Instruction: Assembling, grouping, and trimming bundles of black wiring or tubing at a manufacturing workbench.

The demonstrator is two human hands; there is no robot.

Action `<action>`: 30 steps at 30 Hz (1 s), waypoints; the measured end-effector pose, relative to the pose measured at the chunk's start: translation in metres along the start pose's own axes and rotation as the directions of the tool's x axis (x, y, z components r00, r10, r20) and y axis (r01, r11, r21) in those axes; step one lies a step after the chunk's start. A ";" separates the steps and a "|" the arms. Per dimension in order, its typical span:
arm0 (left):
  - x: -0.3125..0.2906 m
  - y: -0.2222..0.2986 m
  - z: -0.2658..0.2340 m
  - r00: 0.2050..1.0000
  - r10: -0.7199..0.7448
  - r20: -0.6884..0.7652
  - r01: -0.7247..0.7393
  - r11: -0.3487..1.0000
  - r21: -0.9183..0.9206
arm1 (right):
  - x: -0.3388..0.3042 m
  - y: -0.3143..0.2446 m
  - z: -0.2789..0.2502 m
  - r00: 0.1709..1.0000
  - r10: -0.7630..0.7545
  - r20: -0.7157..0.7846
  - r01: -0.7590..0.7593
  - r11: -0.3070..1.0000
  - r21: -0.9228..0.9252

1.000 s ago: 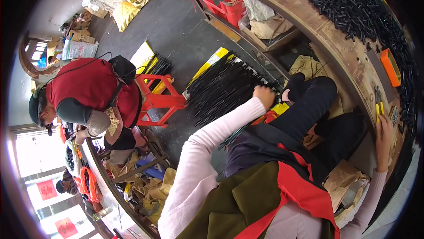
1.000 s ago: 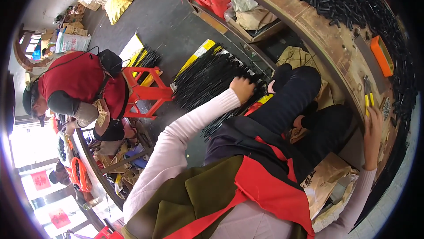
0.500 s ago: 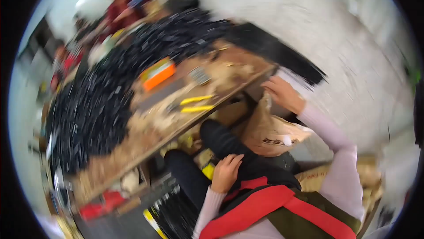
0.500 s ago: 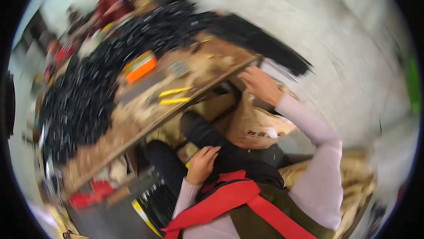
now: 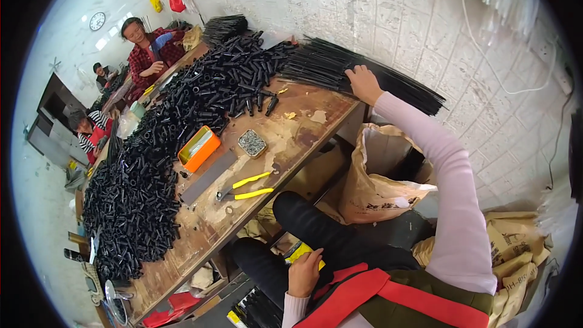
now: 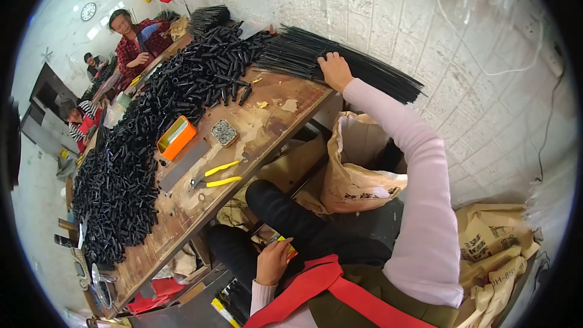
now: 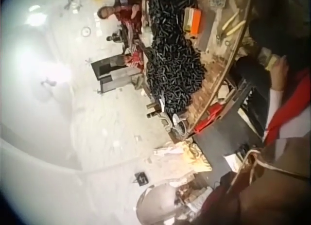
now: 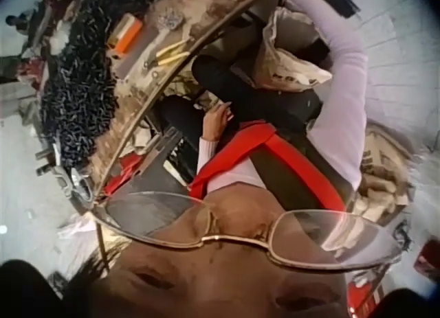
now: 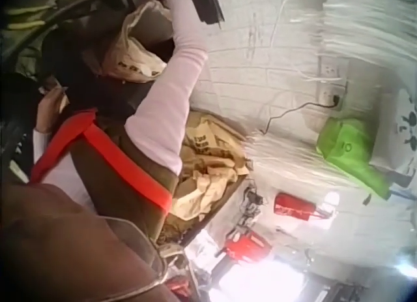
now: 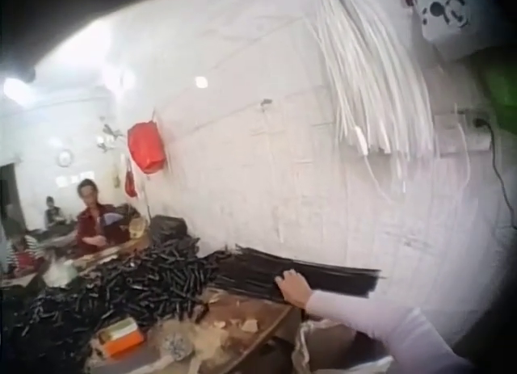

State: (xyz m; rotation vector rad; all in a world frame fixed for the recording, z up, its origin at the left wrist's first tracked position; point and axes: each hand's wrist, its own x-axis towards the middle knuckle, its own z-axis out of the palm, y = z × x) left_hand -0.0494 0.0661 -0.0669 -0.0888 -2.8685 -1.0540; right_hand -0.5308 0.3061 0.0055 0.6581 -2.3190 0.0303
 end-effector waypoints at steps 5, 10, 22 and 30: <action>0.011 -0.001 0.006 0.998 -0.054 0.007 0.055 0.998 -0.012 | 0.023 -0.031 0.037 0.996 0.045 0.072 -0.029 0.977 -0.209; 0.002 -0.006 0.023 0.998 -0.062 0.021 0.063 0.997 -0.034 | 0.022 -0.037 0.039 0.996 0.065 0.068 -0.069 0.997 0.047; -0.008 -0.003 0.032 0.999 -0.047 -0.026 0.042 0.986 -0.161 | 0.054 0.049 0.057 0.888 0.088 0.452 -0.282 0.880 0.382; -0.025 -0.007 0.014 0.999 -0.032 -0.042 0.028 0.994 -0.109 | 0.064 0.049 0.047 0.829 0.116 0.547 -0.396 0.813 0.427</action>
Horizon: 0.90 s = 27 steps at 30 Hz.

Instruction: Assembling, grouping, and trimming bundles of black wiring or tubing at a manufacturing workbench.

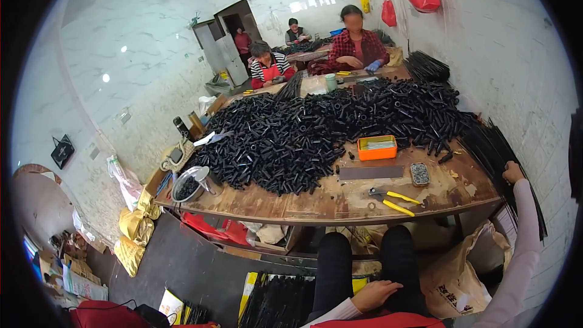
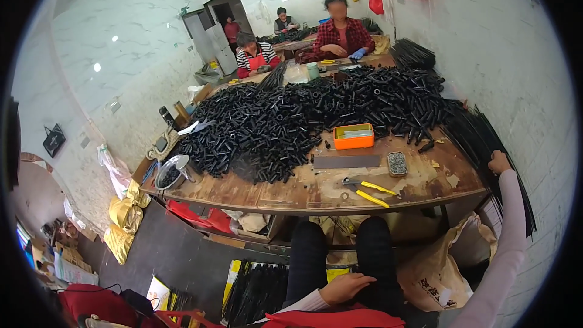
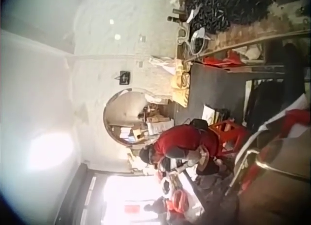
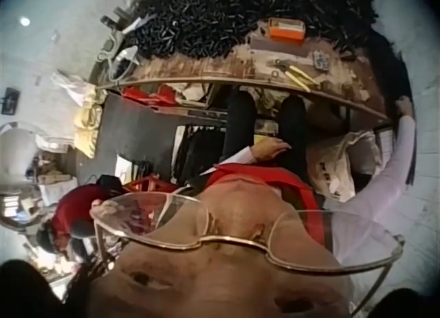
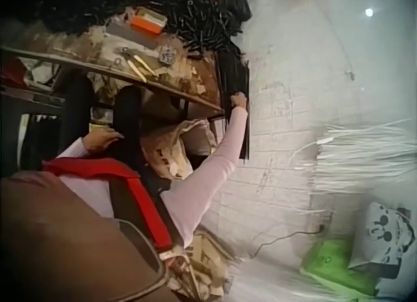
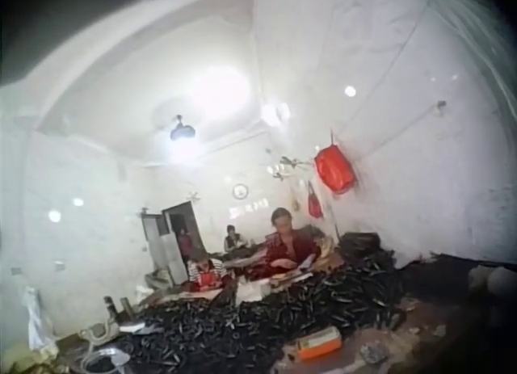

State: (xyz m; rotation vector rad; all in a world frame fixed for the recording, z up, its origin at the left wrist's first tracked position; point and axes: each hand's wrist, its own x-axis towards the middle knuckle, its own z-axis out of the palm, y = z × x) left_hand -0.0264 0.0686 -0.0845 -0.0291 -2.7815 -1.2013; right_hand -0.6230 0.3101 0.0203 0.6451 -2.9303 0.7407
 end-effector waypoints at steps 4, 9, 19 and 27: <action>-0.014 -0.001 -0.010 0.999 -0.046 -0.009 0.046 0.998 0.030 | 0.018 -0.019 -0.009 0.991 0.128 0.046 -0.131 0.989 0.069; -0.016 -0.003 -0.010 0.999 -0.013 -0.030 0.013 1.000 0.023 | 0.071 0.024 -0.046 0.956 -0.174 -0.234 0.198 0.977 0.083; -0.022 -0.003 -0.012 0.990 -0.035 -0.133 0.048 0.994 0.097 | 0.067 -0.109 -0.056 0.992 0.085 0.093 -0.123 0.796 0.593; -0.003 0.023 -0.086 0.986 0.164 -0.034 -0.163 0.986 0.020 | 0.034 -0.327 -0.109 0.902 -0.416 0.119 0.127 0.517 0.846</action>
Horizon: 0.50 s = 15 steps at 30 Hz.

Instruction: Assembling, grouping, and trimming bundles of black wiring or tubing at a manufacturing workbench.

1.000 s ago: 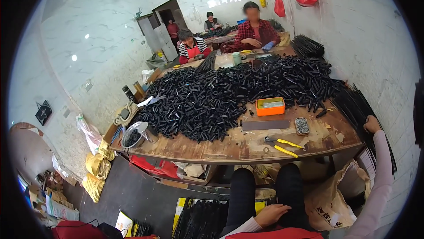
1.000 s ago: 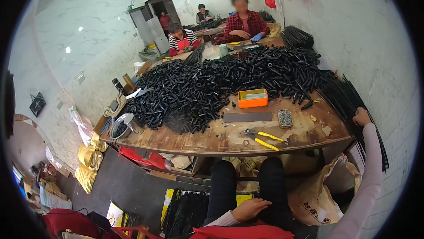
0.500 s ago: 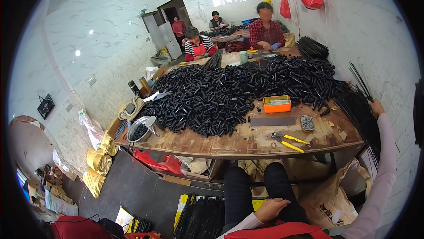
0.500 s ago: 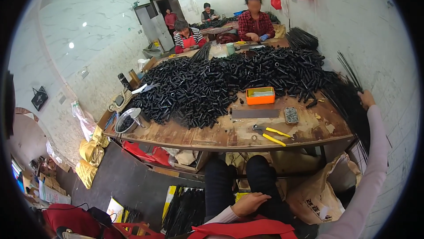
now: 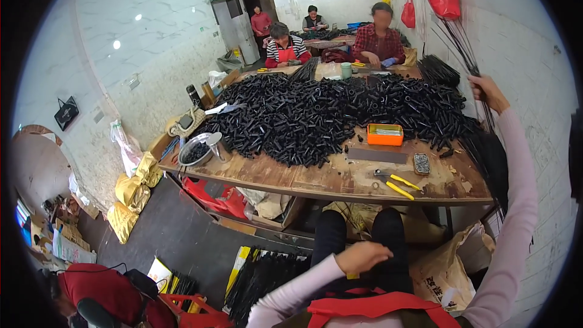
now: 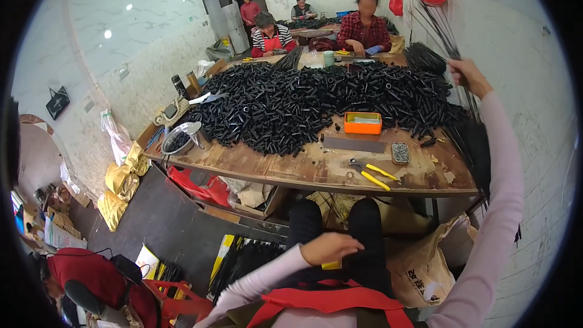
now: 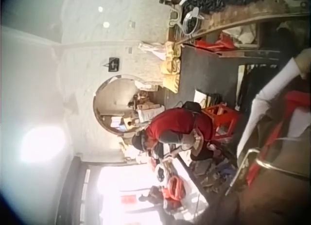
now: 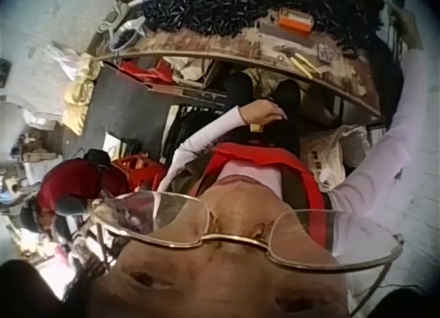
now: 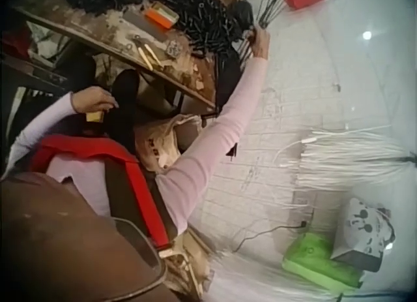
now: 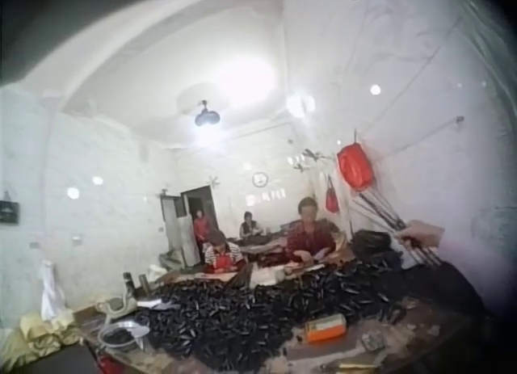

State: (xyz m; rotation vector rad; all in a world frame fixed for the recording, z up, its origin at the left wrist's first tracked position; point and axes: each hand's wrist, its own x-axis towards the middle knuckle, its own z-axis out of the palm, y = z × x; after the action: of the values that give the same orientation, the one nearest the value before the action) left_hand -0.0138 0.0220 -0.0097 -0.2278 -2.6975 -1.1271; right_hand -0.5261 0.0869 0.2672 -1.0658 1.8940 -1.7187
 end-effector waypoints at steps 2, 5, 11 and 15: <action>0.017 0.034 -0.060 0.999 0.025 -0.029 -0.030 0.976 -0.214 | -0.028 -0.039 0.058 0.932 0.096 0.349 -0.170 0.968 0.187; 0.041 0.055 -0.119 0.891 -0.109 -0.441 -0.066 0.929 -0.364 | -0.066 -0.054 0.179 0.942 0.094 0.323 -0.234 0.872 0.430; 0.051 0.079 -0.163 0.838 -0.469 -0.278 -0.001 0.508 -0.861 | -0.135 -0.056 0.339 0.908 -0.135 0.398 -0.175 0.740 0.650; -0.002 0.071 -0.165 0.718 -0.566 -0.405 -0.054 0.535 -0.843 | -0.131 -0.052 0.333 0.624 -0.066 0.778 -0.087 0.984 0.153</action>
State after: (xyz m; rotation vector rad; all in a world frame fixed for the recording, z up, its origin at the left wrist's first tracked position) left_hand 0.0261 -0.0469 0.1517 0.4385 -1.4374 -2.0387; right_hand -0.1908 -0.0419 0.2261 -1.4145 1.1429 -1.0696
